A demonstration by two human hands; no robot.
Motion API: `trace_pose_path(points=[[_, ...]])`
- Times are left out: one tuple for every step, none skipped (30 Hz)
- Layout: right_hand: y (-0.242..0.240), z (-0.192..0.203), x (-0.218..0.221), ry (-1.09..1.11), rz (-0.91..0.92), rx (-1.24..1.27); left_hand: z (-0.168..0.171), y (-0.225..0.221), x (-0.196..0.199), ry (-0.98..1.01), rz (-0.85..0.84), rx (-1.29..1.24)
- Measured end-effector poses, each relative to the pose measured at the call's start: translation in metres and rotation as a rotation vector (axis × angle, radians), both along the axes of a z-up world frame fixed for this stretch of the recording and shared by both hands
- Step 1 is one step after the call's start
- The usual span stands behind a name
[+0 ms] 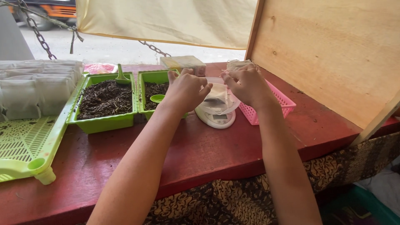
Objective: Filling small tea bags with loose tea leaves using a spoon and weighing them on a scale
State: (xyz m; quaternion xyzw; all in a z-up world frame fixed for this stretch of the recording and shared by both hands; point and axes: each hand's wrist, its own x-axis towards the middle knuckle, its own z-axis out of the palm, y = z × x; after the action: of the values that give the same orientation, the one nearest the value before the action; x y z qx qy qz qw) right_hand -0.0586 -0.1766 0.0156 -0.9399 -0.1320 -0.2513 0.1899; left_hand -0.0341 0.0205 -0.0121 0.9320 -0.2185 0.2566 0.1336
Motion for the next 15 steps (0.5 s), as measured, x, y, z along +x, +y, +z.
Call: trace_pose_path(points=[[-0.001,-0.001,0.002,0.004,-0.002,-0.001,0.000,-0.001,0.000,0.004,-0.002,-0.001],[-0.002,-0.002,0.004,0.020,0.002,-0.047,0.000,-0.001,0.000,0.016,0.005,0.008],[-0.002,-0.002,0.007,0.033,0.008,-0.093,0.001,-0.001,0.000,0.026,0.013,0.017],[-0.003,-0.004,0.008,0.035,0.008,-0.094,0.000,-0.002,-0.002,0.028,0.012,0.016],[-0.004,-0.003,0.010,0.037,0.015,-0.086,0.001,-0.003,-0.004,0.047,0.018,0.026],[-0.004,-0.003,0.012,0.040,0.022,-0.078,0.002,-0.004,-0.006,0.066,0.024,0.037],[-0.003,-0.002,0.009,0.039,0.022,-0.078,0.002,-0.004,-0.007,0.065,0.024,0.037],[-0.001,-0.001,0.006,0.059,0.020,-0.075,0.002,-0.003,-0.007,0.061,0.026,0.043],[0.000,0.001,0.003,0.080,0.017,-0.072,0.002,-0.003,-0.007,0.057,0.028,0.049],[-0.002,-0.001,0.007,0.080,0.016,-0.072,0.002,-0.003,-0.007,0.056,0.027,0.049],[-0.005,-0.003,0.010,0.097,0.019,-0.084,0.002,-0.003,-0.006,0.060,0.021,0.048],[-0.007,-0.005,0.014,0.115,0.022,-0.097,0.002,-0.004,-0.006,0.064,0.014,0.048],[-0.010,-0.008,0.019,0.115,0.021,-0.098,0.000,-0.004,-0.005,0.064,0.013,0.047],[-0.012,-0.011,0.024,0.129,0.019,-0.102,-0.001,-0.004,-0.004,0.052,0.009,0.043],[-0.014,-0.014,0.030,0.141,0.019,-0.106,-0.001,-0.004,-0.003,0.037,0.005,0.039]])
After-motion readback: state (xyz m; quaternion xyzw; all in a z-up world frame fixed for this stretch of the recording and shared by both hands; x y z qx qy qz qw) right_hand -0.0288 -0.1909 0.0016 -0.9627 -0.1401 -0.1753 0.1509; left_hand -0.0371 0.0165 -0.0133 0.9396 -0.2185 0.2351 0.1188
